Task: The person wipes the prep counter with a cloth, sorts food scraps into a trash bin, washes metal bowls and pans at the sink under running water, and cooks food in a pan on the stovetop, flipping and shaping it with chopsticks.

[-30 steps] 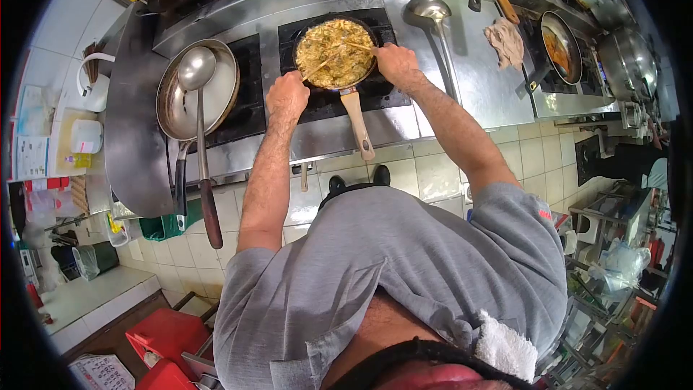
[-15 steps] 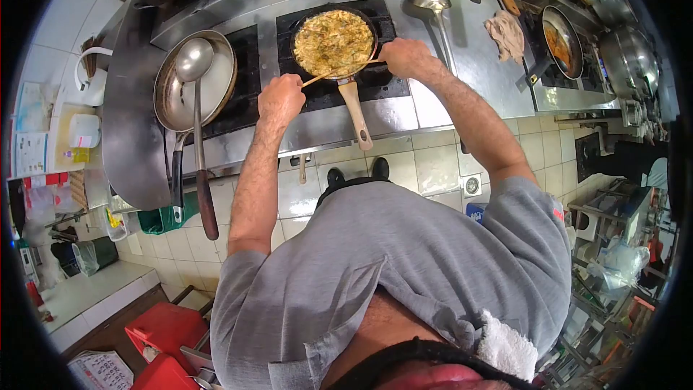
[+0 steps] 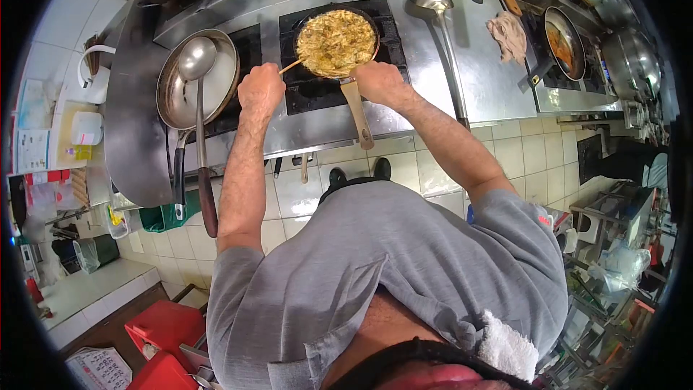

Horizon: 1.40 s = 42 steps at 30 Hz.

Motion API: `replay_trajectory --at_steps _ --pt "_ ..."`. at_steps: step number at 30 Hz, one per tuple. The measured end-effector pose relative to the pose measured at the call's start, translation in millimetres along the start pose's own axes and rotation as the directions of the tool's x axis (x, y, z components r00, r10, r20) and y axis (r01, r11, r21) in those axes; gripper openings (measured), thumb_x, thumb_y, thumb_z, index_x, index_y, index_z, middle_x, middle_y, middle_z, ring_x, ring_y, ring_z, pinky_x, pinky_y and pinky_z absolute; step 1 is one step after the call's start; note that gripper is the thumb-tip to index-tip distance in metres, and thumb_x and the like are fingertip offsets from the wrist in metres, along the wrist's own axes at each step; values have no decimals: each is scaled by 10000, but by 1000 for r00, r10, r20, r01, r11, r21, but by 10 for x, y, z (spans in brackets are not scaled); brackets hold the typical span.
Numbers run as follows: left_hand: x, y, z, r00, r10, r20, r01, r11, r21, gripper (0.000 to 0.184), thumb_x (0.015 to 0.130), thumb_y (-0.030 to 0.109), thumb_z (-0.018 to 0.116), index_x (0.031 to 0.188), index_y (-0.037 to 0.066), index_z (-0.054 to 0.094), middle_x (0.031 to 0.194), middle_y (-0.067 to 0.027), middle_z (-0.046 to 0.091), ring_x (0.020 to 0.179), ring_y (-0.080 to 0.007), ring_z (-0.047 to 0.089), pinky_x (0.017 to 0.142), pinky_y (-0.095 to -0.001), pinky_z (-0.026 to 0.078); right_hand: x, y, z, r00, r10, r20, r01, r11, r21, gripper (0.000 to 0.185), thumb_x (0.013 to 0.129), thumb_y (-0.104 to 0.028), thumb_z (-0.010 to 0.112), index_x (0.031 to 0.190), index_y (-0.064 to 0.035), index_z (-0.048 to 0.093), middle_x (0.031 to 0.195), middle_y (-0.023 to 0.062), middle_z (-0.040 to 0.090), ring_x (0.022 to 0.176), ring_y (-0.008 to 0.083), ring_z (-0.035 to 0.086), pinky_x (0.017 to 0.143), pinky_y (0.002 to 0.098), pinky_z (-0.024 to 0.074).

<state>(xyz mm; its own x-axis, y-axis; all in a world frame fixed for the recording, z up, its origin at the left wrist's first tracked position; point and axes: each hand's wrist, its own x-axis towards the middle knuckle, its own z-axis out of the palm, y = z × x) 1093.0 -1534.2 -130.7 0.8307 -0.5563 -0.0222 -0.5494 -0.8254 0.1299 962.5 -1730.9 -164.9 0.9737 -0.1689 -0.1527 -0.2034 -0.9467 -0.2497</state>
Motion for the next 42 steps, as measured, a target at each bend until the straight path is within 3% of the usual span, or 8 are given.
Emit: replay_trajectory --at_steps 8,12,16,25,28,31,36,42 --pt "61 -57 -36 998 24 60 -23 1000 -12 173 772 123 542 888 53 649 875 -179 644 836 -358 623 726 -450 505 17 116 -274 998 21 65 -18 999 -50 159 774 -100 520 839 -14 637 853 176 644 834 318 637 691 413 514" --pt "11 34 -139 999 -27 -44 23 996 -92 160 760 119 545 864 56 649 866 -181 643 837 -354 623 724 -450 507 128 -127 -96 998 -13 -65 16 999 51 158 760 -96 522 821 -13 642 846 179 642 811 322 639 678 413 516" --pt "109 -6 72 1000 4 -9 -4 999 37 154 760 115 534 862 56 634 873 -180 643 834 -355 626 719 -443 510 228 -202 176 992 -20 -124 24 999 35 175 758 -109 514 824 -23 651 815 172 646 790 315 645 670 408 517" --pt "67 -44 99 999 -48 21 49 999 -5 160 760 115 542 876 53 632 884 -183 640 843 -360 623 723 -449 505 145 9 -43 1000 21 17 -20 999 -45 197 783 -121 515 900 -32 646 893 175 645 843 315 639 695 407 517" --pt "42 -100 95 999 -47 0 47 999 -25 156 772 126 543 879 62 636 866 -178 641 827 -359 621 715 -451 501 189 218 -135 983 77 167 -73 997 -34 234 791 -120 511 979 -83 645 941 177 637 871 316 631 724 408 510" --pt "29 -46 -38 988 -70 -140 42 979 -198 155 784 119 521 882 84 635 808 -172 639 810 -356 616 698 -457 497 322 416 -177 992 122 -40 -113 977 179 315 795 -121 499 1059 -220 639 974 143 636 892 317 622 759 409 500" --pt "316 160 207 991 -40 -124 31 997 -75 166 793 126 493 877 75 626 824 -168 643 798 -365 622 688 -458 504 610 182 -48 971 159 -179 -145 986 87 208 795 -114 479 918 -71 641 920 172 640 871 317 631 746 415 504" --pt "351 28 326 997 -63 -35 62 998 -19 179 777 118 497 882 55 628 847 -184 642 810 -367 628 717 -456 507 643 214 127 978 160 -132 -161 987 6 180 787 -117 505 859 -54 658 865 156 654 831 324 641 711 407 518"
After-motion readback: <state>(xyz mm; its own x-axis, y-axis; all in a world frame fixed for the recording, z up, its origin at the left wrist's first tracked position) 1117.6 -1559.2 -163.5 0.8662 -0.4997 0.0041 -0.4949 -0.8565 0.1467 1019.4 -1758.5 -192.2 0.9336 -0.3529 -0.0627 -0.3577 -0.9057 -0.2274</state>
